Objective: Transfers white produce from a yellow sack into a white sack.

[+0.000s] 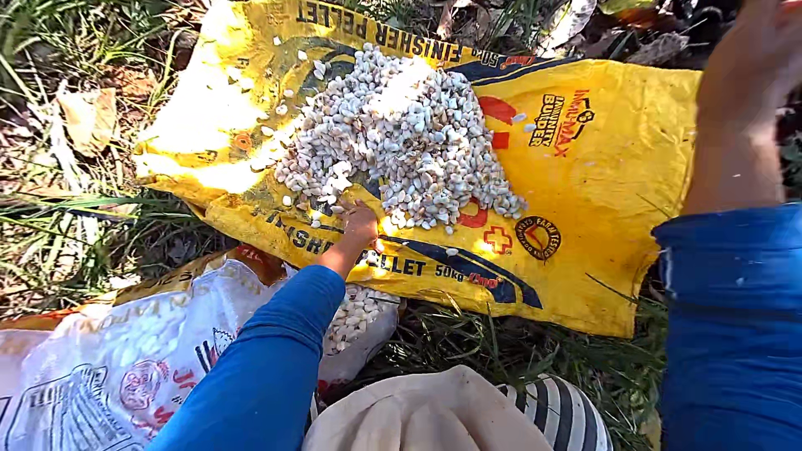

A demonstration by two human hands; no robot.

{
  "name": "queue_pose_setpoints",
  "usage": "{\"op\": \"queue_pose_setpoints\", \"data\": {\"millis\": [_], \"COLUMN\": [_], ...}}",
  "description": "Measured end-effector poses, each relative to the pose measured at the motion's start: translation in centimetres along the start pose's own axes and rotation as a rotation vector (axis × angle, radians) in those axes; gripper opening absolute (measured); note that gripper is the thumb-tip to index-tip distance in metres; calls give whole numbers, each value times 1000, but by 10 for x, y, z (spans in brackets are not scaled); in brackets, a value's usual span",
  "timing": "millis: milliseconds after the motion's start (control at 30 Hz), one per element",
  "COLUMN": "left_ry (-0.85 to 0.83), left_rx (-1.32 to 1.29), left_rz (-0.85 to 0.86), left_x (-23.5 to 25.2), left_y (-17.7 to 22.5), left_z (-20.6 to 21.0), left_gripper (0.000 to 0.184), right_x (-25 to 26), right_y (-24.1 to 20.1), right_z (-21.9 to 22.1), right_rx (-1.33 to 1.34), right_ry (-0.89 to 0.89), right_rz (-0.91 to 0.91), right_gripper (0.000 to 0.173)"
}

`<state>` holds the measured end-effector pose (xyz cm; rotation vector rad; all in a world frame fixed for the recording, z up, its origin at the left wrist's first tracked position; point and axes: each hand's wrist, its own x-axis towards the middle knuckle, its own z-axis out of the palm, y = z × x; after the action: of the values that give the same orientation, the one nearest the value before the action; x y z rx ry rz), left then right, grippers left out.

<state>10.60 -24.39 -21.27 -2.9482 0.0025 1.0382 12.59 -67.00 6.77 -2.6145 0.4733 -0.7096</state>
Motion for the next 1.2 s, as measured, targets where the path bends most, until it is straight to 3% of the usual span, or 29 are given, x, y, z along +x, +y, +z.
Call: {"op": "queue_pose_setpoints", "data": {"millis": [67,100,133,200,300,400,500,533,567,633,733,867,967,1033,1100,1200], "left_ry": [-29,-59,-108,-151,-145,-86,-124,-147,-156,-155,-143,-135,-125,-127,-136,-143], "left_rx": [2,17,38,46,46,12,36,61,63,49,45,18,20,25,23,35], "left_rz": [-10,-24,-45,-53,-60,-51,-27,-28,-23,-19,-21,-26,-20,-10,-14,-16], "left_x": [-5,-6,-7,-7,-3,1,-2,-2,-3,-6,-5,-4,-3,-4,-5,-2], "left_y": [3,5,10,12,12,5,8,11,11,9,7,7,9,9,8,7], "left_z": [-7,-13,-22,-27,-27,-18,-25,-30,-33,-33,-32,-32,-28,-31,-31,-23], "left_gripper": [148,147,145,143,147,143,134,139,143,142,139,125,115,106,104,115], "right_x": [-27,-39,-48,-67,-105,-143,-173,-173,-170,-163,-166,-202,-187,-147,-100,-50], "right_y": [-19,-16,-4,32,37,-14,-31,-23,-8,39,97,28,8,21,59,111], "right_z": [65,101,136,193,250,261,224,214,205,196,214,219,226,221,225,262], "right_rx": [31,54,86,219,551,725,772,772,753,609,397,588,794,732,492,385], "right_ry": [-371,-543,-676,-776,-623,-641,-977,-1010,-971,-693,-419,-695,-928,-805,-562,-412], "right_rz": [-280,-256,-154,154,548,459,151,48,7,129,381,296,51,-7,87,443], "right_gripper": [45,47,51,59,64,62,57,51,45,41,59,73,63,50,46,71]}}
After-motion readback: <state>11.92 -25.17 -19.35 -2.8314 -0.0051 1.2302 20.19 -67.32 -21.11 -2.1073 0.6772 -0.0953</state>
